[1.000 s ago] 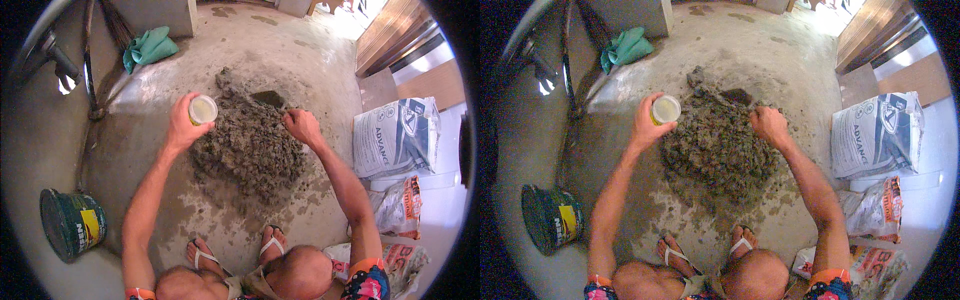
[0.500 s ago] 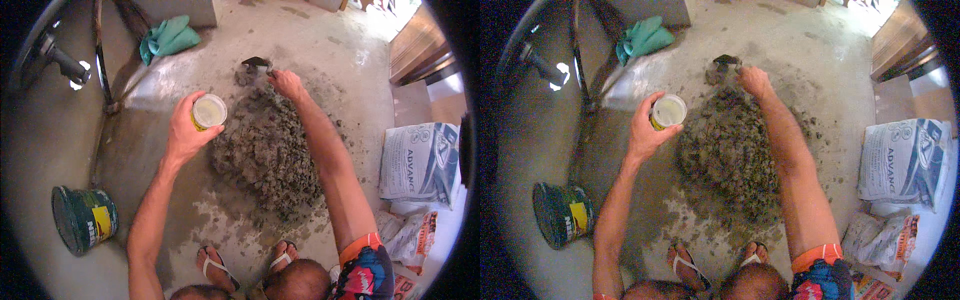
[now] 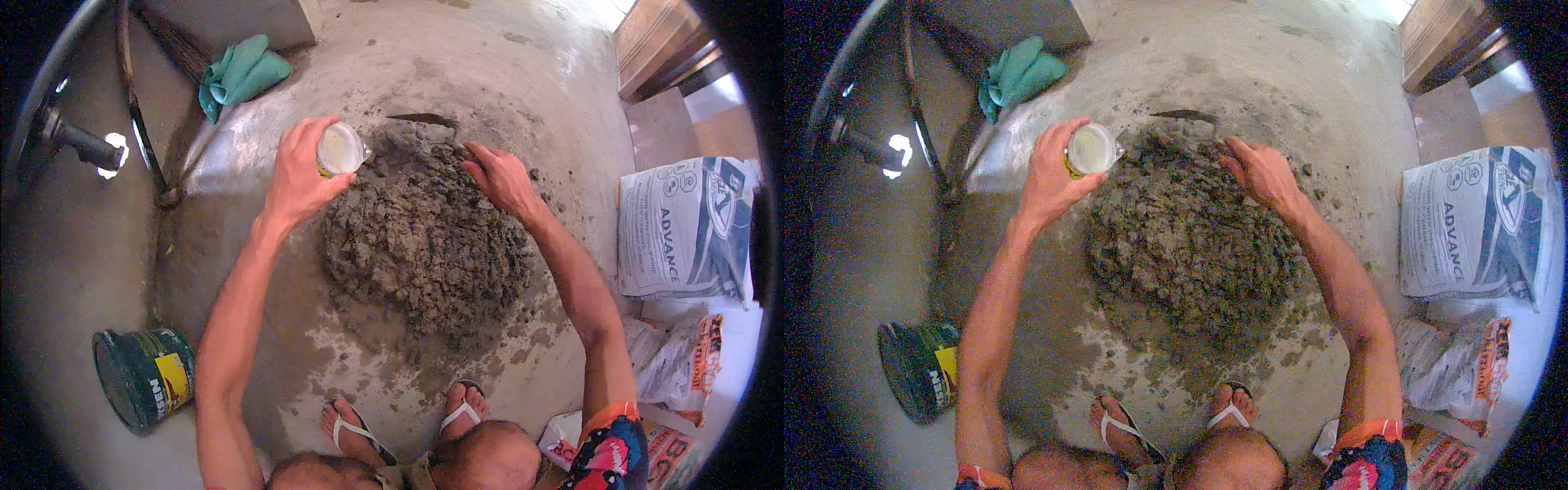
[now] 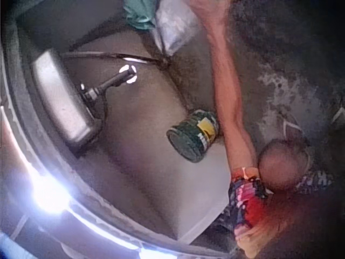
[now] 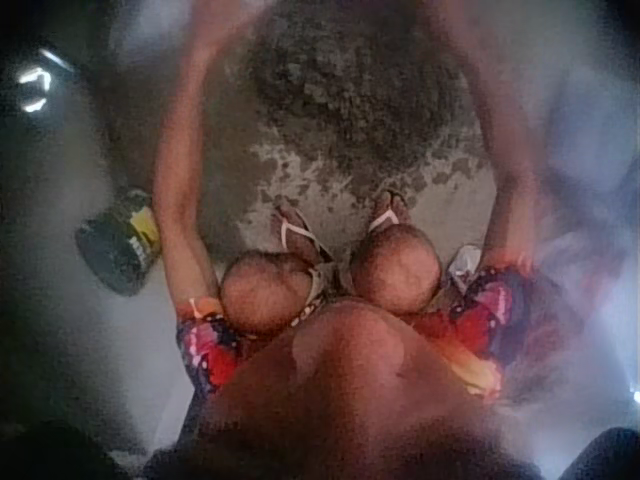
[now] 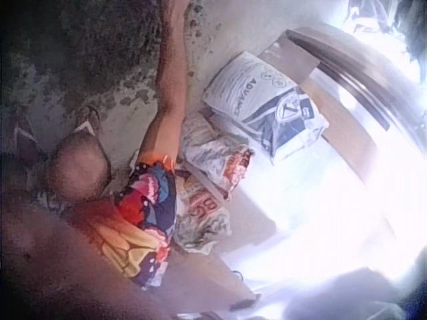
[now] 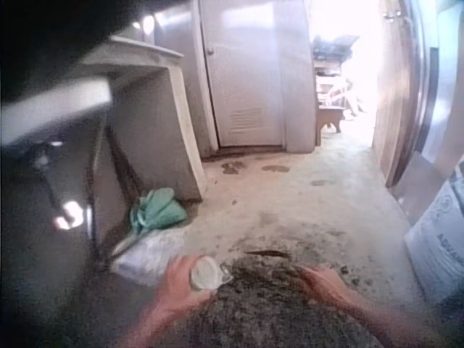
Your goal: The person mixes a pile of cement on the floor using a trowel, repeatedly folding and turning the material. They briefly walk to a sink to fill a small cup with water, return, and pour the water into the pile before continuing to mix.
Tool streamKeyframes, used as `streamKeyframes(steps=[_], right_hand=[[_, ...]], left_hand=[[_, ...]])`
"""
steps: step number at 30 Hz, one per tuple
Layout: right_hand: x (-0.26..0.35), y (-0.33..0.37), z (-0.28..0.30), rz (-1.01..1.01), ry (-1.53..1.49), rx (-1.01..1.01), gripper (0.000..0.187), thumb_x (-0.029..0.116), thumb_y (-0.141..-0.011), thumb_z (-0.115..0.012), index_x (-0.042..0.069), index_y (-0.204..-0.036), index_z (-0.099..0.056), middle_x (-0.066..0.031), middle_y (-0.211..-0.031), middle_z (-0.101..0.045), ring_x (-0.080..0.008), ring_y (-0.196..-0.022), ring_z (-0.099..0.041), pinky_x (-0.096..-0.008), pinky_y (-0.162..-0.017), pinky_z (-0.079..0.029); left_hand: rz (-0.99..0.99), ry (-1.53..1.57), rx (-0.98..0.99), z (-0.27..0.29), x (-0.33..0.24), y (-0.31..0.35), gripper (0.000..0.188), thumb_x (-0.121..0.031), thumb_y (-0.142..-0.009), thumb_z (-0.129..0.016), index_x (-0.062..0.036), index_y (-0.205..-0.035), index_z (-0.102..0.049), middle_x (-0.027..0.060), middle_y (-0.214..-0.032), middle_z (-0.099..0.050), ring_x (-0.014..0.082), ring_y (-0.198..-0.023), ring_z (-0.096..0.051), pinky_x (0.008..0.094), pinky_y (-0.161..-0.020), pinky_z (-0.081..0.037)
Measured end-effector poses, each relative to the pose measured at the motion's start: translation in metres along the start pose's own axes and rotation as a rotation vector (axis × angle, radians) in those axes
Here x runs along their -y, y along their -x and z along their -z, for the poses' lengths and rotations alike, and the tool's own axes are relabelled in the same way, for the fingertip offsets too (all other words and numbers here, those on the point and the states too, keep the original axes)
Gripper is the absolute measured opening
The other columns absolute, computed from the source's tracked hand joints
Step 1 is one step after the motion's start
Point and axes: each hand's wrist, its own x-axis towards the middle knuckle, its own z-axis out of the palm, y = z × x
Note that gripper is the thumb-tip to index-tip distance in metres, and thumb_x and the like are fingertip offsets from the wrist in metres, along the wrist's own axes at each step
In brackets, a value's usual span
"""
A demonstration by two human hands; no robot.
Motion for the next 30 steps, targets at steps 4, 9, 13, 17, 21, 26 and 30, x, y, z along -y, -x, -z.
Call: streamKeyframes(steps=[4,9,13,17,21,26,30], right_hand=[[-0.006,0.030,0.018,-0.080,-0.020,-0.044,0.041,0.039,-0.103,-0.061,0.010,-0.131,-0.064,-0.0218,-0.095,-0.074,-0.0462,-0.086,-0.070,-0.0545,-0.074,-0.056],[0.015,0.026,0.042,-0.335,-0.394,0.142,0.047,0.038,-0.103,-0.064,0.005,-0.137,-0.065,-0.0168,-0.089,-0.074,-0.0262,-0.075,-0.070,-0.0412,-0.071,-0.054],[0.065,0.007,0.057,-0.550,-0.713,0.409,0.051,0.042,-0.104,-0.064,0.003,-0.137,-0.065,-0.0081,-0.085,-0.072,-0.0133,-0.070,-0.065,-0.0356,-0.067,-0.053],[0.089,0.024,0.059,-0.038,-0.182,0.181,0.040,0.035,-0.102,-0.064,0.008,-0.131,-0.070,-0.0118,-0.078,-0.072,-0.0272,-0.066,-0.069,-0.0466,-0.064,-0.054],[0.142,0.045,0.098,0.169,0.160,0.254,0.045,0.029,-0.097,-0.067,0.016,-0.141,-0.064,-0.0131,-0.084,-0.071,-0.0340,-0.073,-0.070,-0.0491,-0.065,-0.055],[0.150,0.078,0.045,0.232,0.487,0.380,0.055,0.022,-0.094,-0.066,0.018,-0.147,-0.054,-0.0160,-0.089,-0.068,-0.0357,-0.070,-0.070,-0.0494,-0.058,-0.055],[0.182,0.053,0.018,0.087,0.341,0.473,0.045,0.022,-0.097,-0.061,0.012,-0.140,-0.059,-0.0225,-0.091,-0.071,-0.0412,-0.082,-0.073,-0.0525,-0.066,-0.058]], left_hand=[[-0.068,-0.139,-0.017,0.012,-0.012,-0.028,0.080,-0.021,-0.067,-0.087,-0.0049,-0.139,-0.057,0.0187,-0.132,-0.061,0.0398,-0.127,-0.055,0.0479,-0.112,-0.043],[0.027,0.019,-0.094,0.019,-0.018,-0.038,0.080,-0.028,-0.069,-0.089,-0.0028,-0.138,-0.058,0.0185,-0.133,-0.062,0.0384,-0.128,-0.056,0.0462,-0.110,-0.046],[0.135,0.071,-0.097,0.041,-0.005,-0.004,0.081,-0.033,-0.070,-0.091,-0.0028,-0.138,-0.058,0.0183,-0.133,-0.062,0.0371,-0.128,-0.058,0.0454,-0.111,-0.046],[0.157,0.033,-0.069,0.064,-0.002,0.042,0.081,-0.032,-0.069,-0.091,-0.0052,-0.138,-0.058,0.0177,-0.133,-0.062,0.0368,-0.126,-0.059,0.0446,-0.111,-0.046],[0.255,0.040,-0.078,0.100,0.003,0.116,0.080,-0.025,-0.069,-0.091,-0.0056,-0.139,-0.058,0.0168,-0.133,-0.062,0.0368,-0.126,-0.060,0.0442,-0.110,-0.046],[0.410,0.164,-0.103,0.111,0.000,0.171,0.080,-0.018,-0.068,-0.092,-0.0060,-0.139,-0.058,0.0162,-0.132,-0.063,0.0357,-0.126,-0.060,0.0437,-0.109,-0.047],[0.402,0.232,-0.151,0.084,-0.002,0.189,0.080,-0.018,-0.068,-0.092,-0.0060,-0.139,-0.058,0.0166,-0.132,-0.063,0.0352,-0.125,-0.061,0.0437,-0.108,-0.048]])
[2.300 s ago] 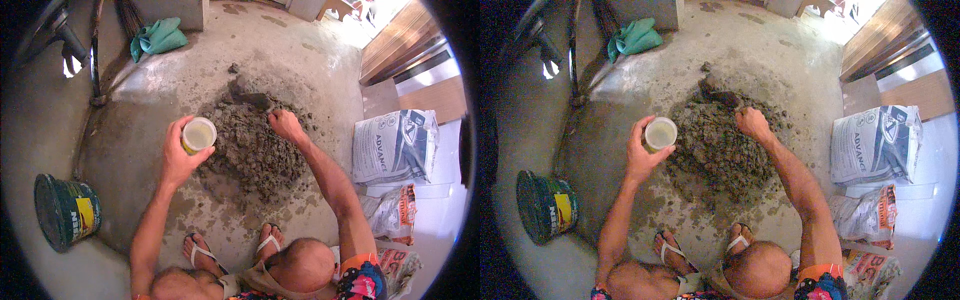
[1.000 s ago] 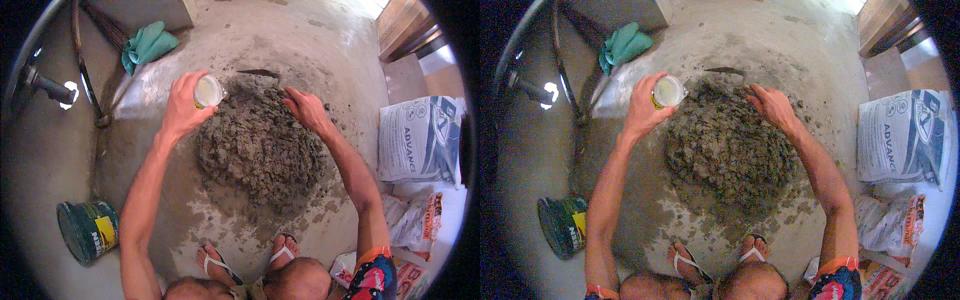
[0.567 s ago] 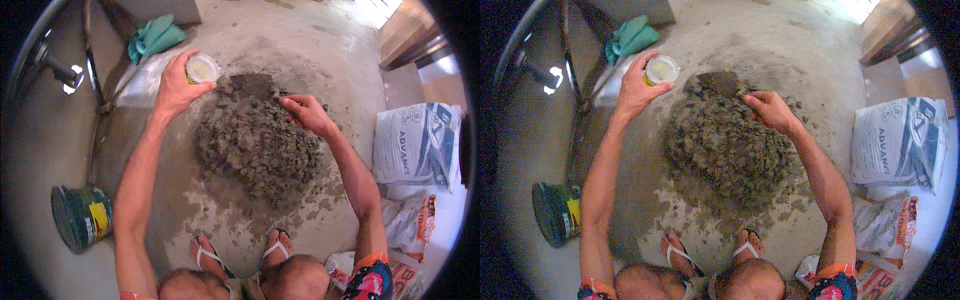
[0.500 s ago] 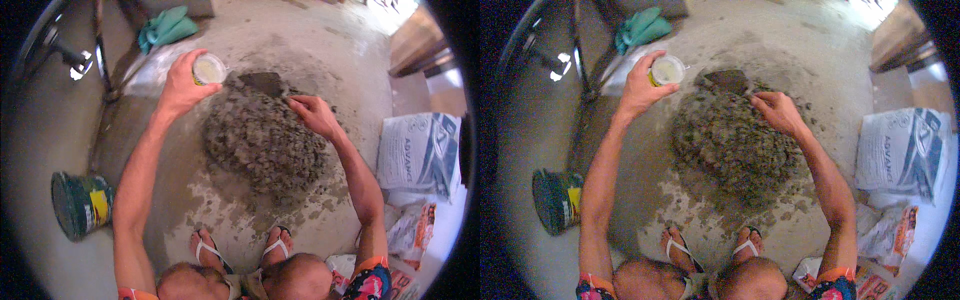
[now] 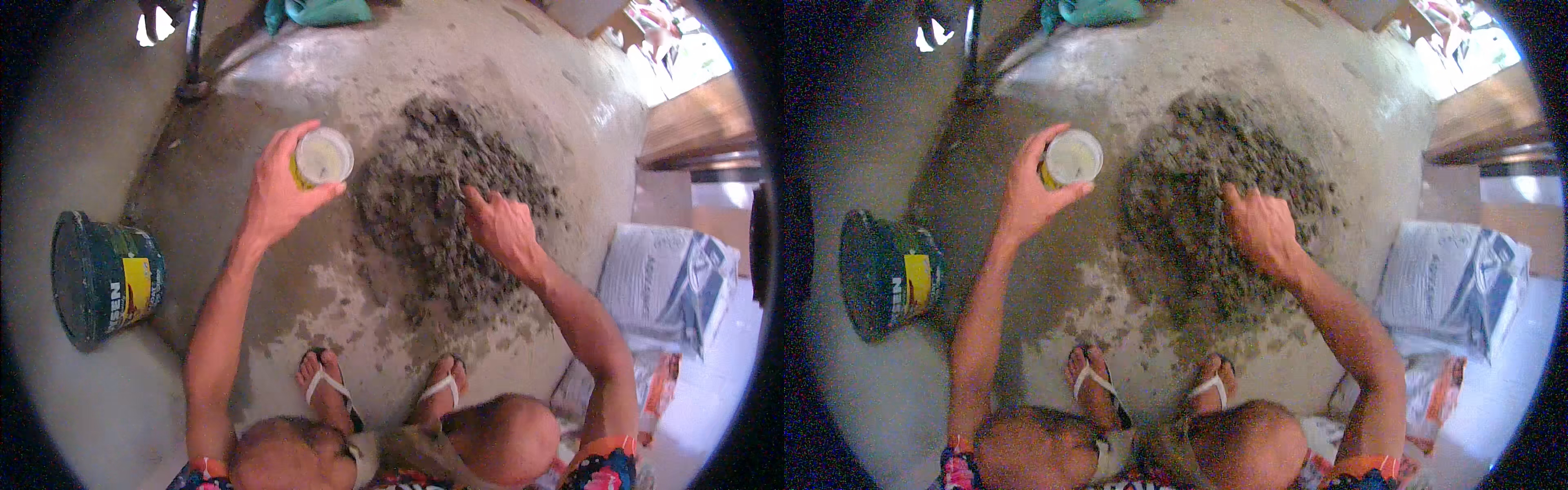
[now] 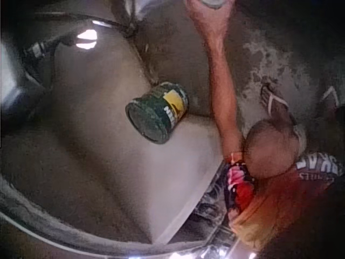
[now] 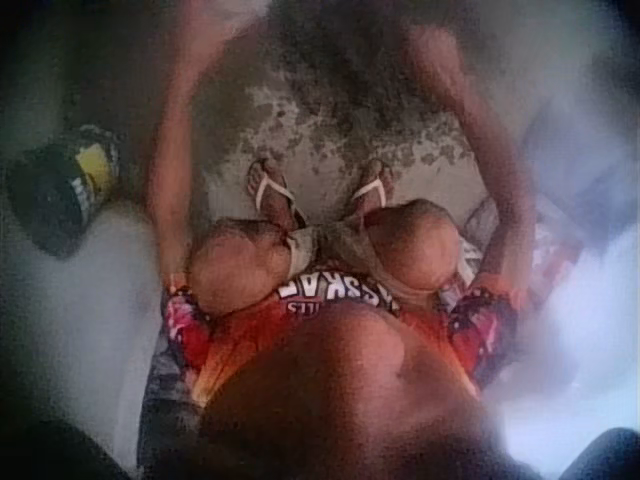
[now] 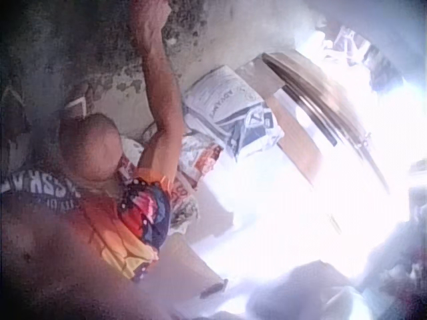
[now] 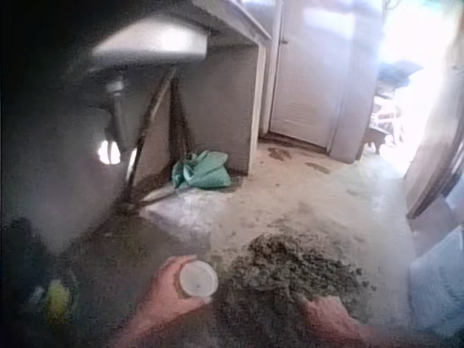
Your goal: The person mixes a pile of cement on the floor using a trowel, repeatedly folding and turning the material. They briefly walk to a sink to fill a small cup with water, return, and pour the water into the pile before continuing to mix.
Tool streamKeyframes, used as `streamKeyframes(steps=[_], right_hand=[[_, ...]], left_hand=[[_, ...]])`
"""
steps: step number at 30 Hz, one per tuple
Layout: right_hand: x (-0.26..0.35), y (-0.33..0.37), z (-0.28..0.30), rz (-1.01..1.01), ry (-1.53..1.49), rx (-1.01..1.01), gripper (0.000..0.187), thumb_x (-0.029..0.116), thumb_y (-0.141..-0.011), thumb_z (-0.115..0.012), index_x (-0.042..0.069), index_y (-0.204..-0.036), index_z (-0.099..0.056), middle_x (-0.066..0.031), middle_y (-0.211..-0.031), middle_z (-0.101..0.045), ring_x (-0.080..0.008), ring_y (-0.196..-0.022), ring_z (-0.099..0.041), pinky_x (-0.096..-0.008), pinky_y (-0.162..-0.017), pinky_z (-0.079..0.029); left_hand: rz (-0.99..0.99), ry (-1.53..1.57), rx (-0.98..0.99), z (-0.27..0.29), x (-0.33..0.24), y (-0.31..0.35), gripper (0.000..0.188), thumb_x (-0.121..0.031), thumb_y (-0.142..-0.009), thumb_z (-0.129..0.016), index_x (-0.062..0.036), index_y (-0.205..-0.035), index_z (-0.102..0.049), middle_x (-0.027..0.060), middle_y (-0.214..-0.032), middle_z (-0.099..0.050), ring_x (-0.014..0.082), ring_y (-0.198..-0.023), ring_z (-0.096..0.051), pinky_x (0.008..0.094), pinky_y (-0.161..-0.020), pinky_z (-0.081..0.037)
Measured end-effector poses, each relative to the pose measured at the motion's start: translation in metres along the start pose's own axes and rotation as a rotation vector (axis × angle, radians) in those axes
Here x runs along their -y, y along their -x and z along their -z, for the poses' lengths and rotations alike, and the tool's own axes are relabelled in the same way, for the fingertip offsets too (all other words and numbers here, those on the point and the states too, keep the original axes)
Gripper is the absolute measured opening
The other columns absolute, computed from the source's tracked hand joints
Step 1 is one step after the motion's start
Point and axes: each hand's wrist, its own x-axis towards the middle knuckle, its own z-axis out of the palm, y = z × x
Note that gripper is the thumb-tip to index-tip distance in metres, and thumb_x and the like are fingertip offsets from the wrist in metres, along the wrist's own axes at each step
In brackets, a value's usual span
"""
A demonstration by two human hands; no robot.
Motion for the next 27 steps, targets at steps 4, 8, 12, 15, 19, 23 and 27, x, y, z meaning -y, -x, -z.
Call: streamKeyframes(steps=[4,8,12,15,19,23,27], right_hand=[[0.004,0.004,-0.014,-0.159,-0.369,0.012,0.043,0.032,-0.097,-0.067,0.008,-0.133,-0.067,-0.0246,-0.097,-0.074,-0.0440,-0.092,-0.073,-0.0532,-0.081,-0.059],[-0.020,0.003,-0.022,-0.224,-0.591,0.006,0.046,0.039,-0.094,-0.072,0.007,-0.128,-0.072,-0.0226,-0.106,-0.076,-0.0384,-0.098,-0.075,-0.0477,-0.090,-0.058],[-0.027,-0.033,0.023,-0.306,-0.773,0.341,0.047,0.038,-0.097,-0.074,0.005,-0.131,-0.072,-0.0042,-0.072,-0.067,-0.0126,-0.052,-0.056,-0.0330,-0.051,-0.048],[-0.009,-0.036,0.058,-0.458,-0.844,0.503,0.042,0.038,-0.102,-0.068,0.016,-0.138,-0.068,0.0033,-0.063,-0.055,-0.0047,-0.043,-0.042,-0.0260,-0.037,-0.033],[-0.024,-0.018,0.034,-0.615,-1.192,0.553,0.044,0.039,-0.104,-0.064,0.019,-0.144,-0.061,0.0024,-0.069,-0.058,-0.0029,-0.043,-0.042,-0.0220,-0.035,-0.032],[-0.032,-0.005,0.017,-0.674,-1.406,0.501,0.042,0.037,-0.105,-0.064,0.017,-0.142,-0.064,0.0002,-0.069,-0.059,-0.0053,-0.044,-0.046,-0.0259,-0.037,-0.036],[-0.023,0.018,0.034,-0.180,-0.697,0.079,0.040,0.034,-0.103,-0.063,0.013,-0.136,-0.067,-0.0120,-0.074,-0.068,-0.0284,-0.058,-0.064,-0.0440,-0.055,-0.052]], left_hand=[[-0.092,0.049,-0.019,-0.006,-0.019,-0.011,0.081,-0.020,-0.069,-0.093,-0.0054,-0.140,-0.057,0.0164,-0.133,-0.063,0.0349,-0.125,-0.061,0.0436,-0.109,-0.047],[-0.078,0.076,-0.005,-0.005,-0.025,-0.006,0.084,-0.023,-0.069,-0.094,-0.0064,-0.142,-0.057,0.0152,-0.135,-0.064,0.0319,-0.127,-0.061,0.0423,-0.111,-0.046],[-0.072,0.090,-0.022,-0.001,-0.018,0.001,0.084,-0.024,-0.069,-0.094,-0.0062,-0.142,-0.057,0.0158,-0.133,-0.064,0.0321,-0.126,-0.062,0.0424,-0.110,-0.047],[-0.102,0.039,-0.032,0.005,-0.009,0.003,0.084,-0.024,-0.069,-0.094,-0.0067,-0.141,-0.057,0.0153,-0.133,-0.064,0.0321,-0.125,-0.062,0.0423,-0.109,-0.048],[-0.086,0.118,-0.002,0.000,-0.020,-0.001,0.078,-0.020,-0.070,-0.092,-0.0049,-0.138,-0.057,0.0170,-0.132,-0.063,0.0367,-0.124,-0.060,0.0469,-0.108,-0.047],[-0.086,0.163,-0.013,-0.009,-0.022,0.001,0.078,-0.019,-0.070,-0.091,-0.0056,-0.139,-0.057,0.0165,-0.131,-0.063,0.0363,-0.123,-0.061,0.0460,-0.107,-0.048],[-0.086,0.171,-0.033,-0.002,-0.018,-0.001,0.078,-0.017,-0.070,-0.092,-0.0062,-0.139,-0.057,0.0162,-0.131,-0.063,0.0357,-0.123,-0.062,0.0448,-0.106,-0.049]])
